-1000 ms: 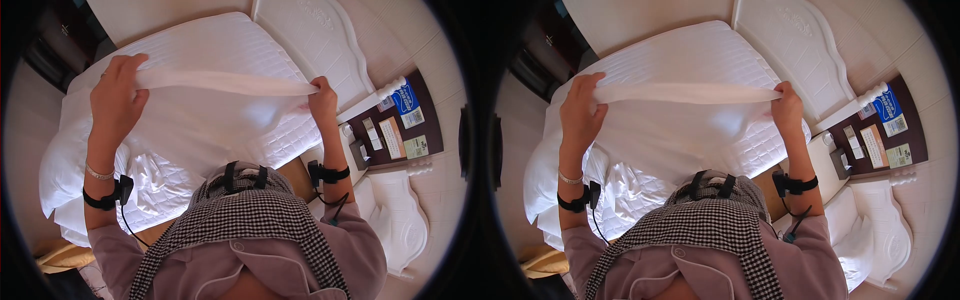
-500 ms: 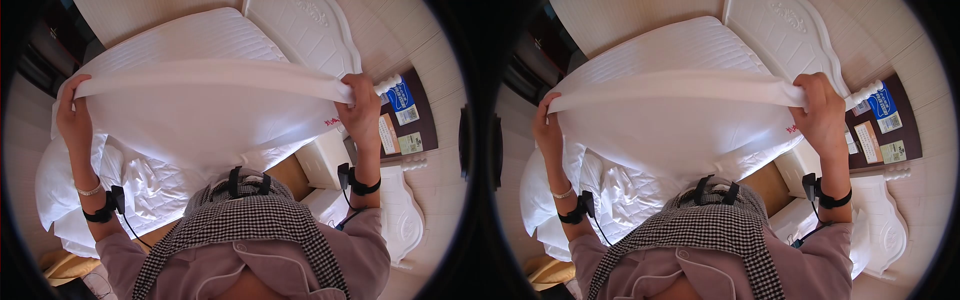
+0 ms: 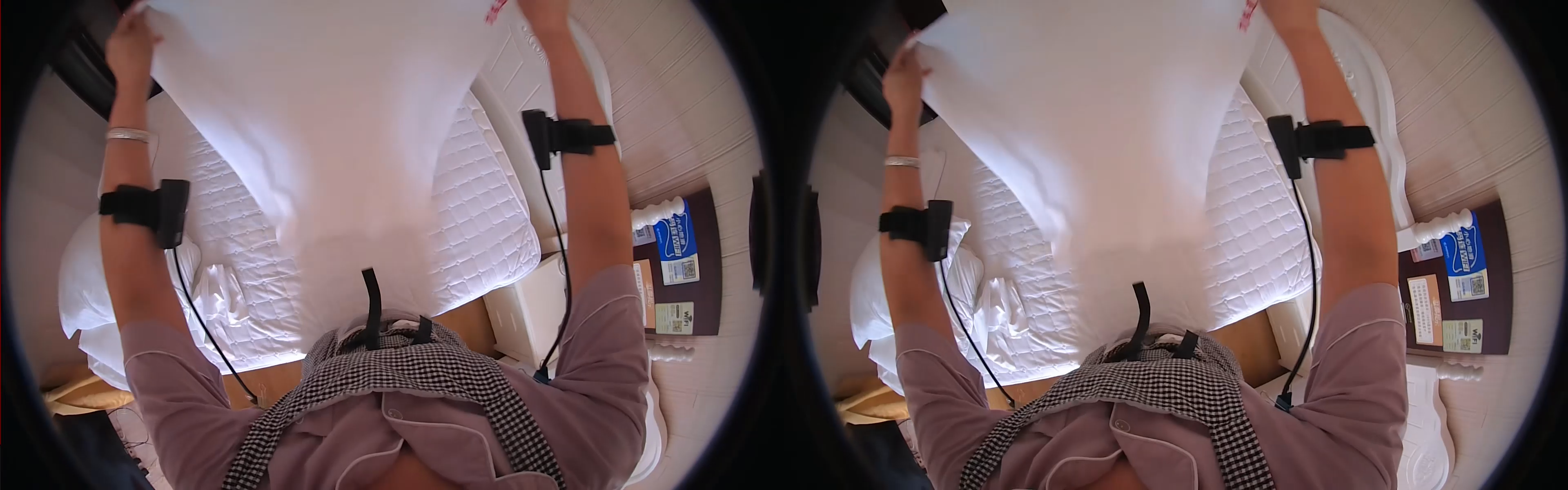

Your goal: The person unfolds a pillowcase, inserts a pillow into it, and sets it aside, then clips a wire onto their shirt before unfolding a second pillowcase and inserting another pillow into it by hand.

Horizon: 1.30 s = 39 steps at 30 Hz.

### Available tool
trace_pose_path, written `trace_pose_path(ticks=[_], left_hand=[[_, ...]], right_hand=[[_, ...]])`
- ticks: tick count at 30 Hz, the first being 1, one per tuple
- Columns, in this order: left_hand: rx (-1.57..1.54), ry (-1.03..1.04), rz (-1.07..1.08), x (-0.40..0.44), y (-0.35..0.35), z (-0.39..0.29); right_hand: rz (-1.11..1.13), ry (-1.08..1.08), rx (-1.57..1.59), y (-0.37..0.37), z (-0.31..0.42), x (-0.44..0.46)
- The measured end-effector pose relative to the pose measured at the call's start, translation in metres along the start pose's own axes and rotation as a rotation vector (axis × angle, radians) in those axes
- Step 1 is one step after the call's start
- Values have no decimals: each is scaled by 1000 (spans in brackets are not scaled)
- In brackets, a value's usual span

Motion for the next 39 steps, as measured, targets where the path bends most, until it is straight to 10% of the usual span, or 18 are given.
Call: trace_pose_path(ticks=[4, 7, 20, 26, 34, 39], left_hand=[[-277, 194, -19, -29, -8, -79], [48, 445, 86, -126, 1, -75], [578, -203, 1066, -502, 52, 173], [645, -402, 1178, -597, 55, 198], [489, -424, 1450, -635, 69, 166], [-32, -560, 1295, -537, 164, 29]], right_hand=[[20, -17, 476, -29, -25, -19], [137, -10, -13, -20, -42, -106], [895, 187, -38, 184, -162, -477], [1159, 252, -135, 189, -181, -577], [1092, 602, -30, 159, -198, -580], [733, 441, 428, 121, -86, -399]])
Point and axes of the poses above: each hand's wrist, its own x-axis towards the middle knuckle, its own y-axis out of the palm, z = x × y, the point moved 7 cm from there along x, towards the middle knuckle, and after that the axes turned 14 degrees about -x, right-handed, at the moved point
